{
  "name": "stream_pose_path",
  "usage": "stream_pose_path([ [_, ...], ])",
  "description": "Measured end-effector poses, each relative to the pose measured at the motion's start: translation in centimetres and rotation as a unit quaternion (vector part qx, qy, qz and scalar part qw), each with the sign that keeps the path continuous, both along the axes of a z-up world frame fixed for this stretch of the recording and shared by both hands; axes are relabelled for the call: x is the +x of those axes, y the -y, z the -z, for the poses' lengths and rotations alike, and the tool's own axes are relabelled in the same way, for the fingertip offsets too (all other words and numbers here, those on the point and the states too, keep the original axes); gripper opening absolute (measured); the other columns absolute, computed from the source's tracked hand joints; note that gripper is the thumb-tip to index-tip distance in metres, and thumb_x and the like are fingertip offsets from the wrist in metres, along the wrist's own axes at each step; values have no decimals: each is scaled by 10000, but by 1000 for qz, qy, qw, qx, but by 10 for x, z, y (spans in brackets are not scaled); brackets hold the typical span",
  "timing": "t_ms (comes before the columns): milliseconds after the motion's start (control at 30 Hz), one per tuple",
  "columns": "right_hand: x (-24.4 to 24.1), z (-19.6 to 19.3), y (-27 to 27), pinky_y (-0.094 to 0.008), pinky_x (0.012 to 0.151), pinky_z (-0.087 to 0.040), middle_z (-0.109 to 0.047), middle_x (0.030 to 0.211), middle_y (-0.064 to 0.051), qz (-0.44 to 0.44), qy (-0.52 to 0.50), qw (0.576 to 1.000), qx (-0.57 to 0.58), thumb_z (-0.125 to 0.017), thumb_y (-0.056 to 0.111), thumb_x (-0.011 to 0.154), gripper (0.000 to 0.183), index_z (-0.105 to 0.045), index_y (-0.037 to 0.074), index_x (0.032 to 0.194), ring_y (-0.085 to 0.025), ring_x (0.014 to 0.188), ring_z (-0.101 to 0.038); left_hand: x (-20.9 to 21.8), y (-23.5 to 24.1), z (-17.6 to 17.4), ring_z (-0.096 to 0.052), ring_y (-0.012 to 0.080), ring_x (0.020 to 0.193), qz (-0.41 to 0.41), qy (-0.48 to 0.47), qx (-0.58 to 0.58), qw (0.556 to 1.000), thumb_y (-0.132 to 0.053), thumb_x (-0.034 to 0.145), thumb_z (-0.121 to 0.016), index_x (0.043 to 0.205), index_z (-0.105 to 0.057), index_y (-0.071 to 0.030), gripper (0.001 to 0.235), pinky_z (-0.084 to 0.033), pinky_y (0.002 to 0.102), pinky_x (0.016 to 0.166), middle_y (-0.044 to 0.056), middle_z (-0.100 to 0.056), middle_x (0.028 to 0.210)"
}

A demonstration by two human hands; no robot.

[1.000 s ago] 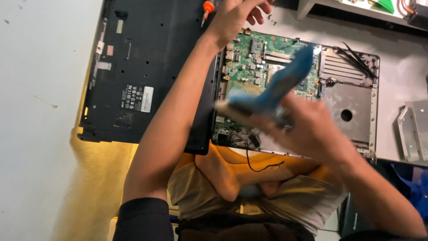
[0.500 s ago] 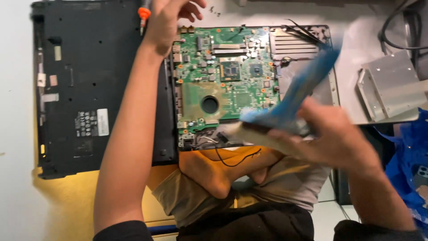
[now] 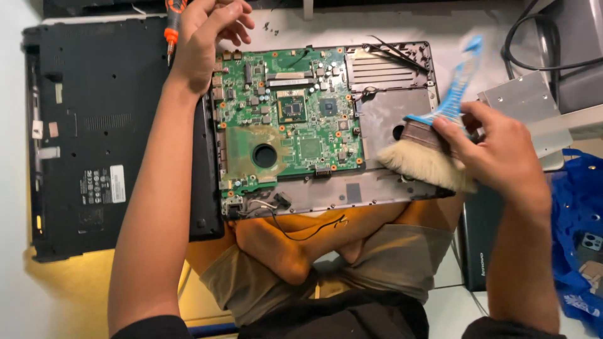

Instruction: The person cleans the internal components of a disassembled laptop using a brush. They brush the motherboard and then remove a cooling fan to clean it separately.

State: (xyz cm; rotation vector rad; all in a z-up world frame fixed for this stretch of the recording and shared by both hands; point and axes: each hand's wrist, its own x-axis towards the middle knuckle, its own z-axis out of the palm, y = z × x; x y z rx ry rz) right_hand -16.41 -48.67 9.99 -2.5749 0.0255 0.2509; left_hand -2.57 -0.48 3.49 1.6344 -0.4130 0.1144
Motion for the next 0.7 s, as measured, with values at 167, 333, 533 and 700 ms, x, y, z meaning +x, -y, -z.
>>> stream_pose_path([
  [167, -1, 15, -2, -578, 953, -508, -771, 1175, -211, -80, 123, 974, -170, -681, 482, 1302, 549, -810, -30, 1454, -433, 1106, -669, -3, -1, -1, -732, 179, 1020, 6, 12, 19, 1000, -438, 1188, -621, 1264, -717, -102, 357, -560, 332, 924, 64, -749, 1173],
  [333, 9, 6, -9, -528, 972, -570, -758, 1334, -235, -126, 213, 924, -290, -727, 543, 1312, 593, -816, 48, 1627, -394, 1233, -670, -1, 0, 0, -734, 171, 998, 5, 9, 17, 1000, -447, 1168, -643, 1254, -728, -107, 361, -560, 323, 899, 62, -758, 1158],
  [533, 72, -1, -67, -537, 1121, -579, -789, 1517, -134, -364, 227, 880, -205, -799, 349, 1130, 497, -817, 149, 1585, -345, 1383, -701, 1, 0, 4, -741, 192, 999, 7, 18, 9, 1000, -429, 1173, -645, 1265, -720, -98, 352, -573, 345, 912, 78, -756, 1158],
  [700, 77, 6, -83, -501, 1118, -609, -837, 1392, -114, -385, 184, 879, -213, -785, 359, 1152, 403, -829, 115, 1469, -303, 1269, -763, 7, -7, 22, -720, 225, 1040, 36, 56, -5, 998, -409, 1237, -619, 1325, -672, -91, 334, -564, 381, 925, 106, -735, 1209],
])
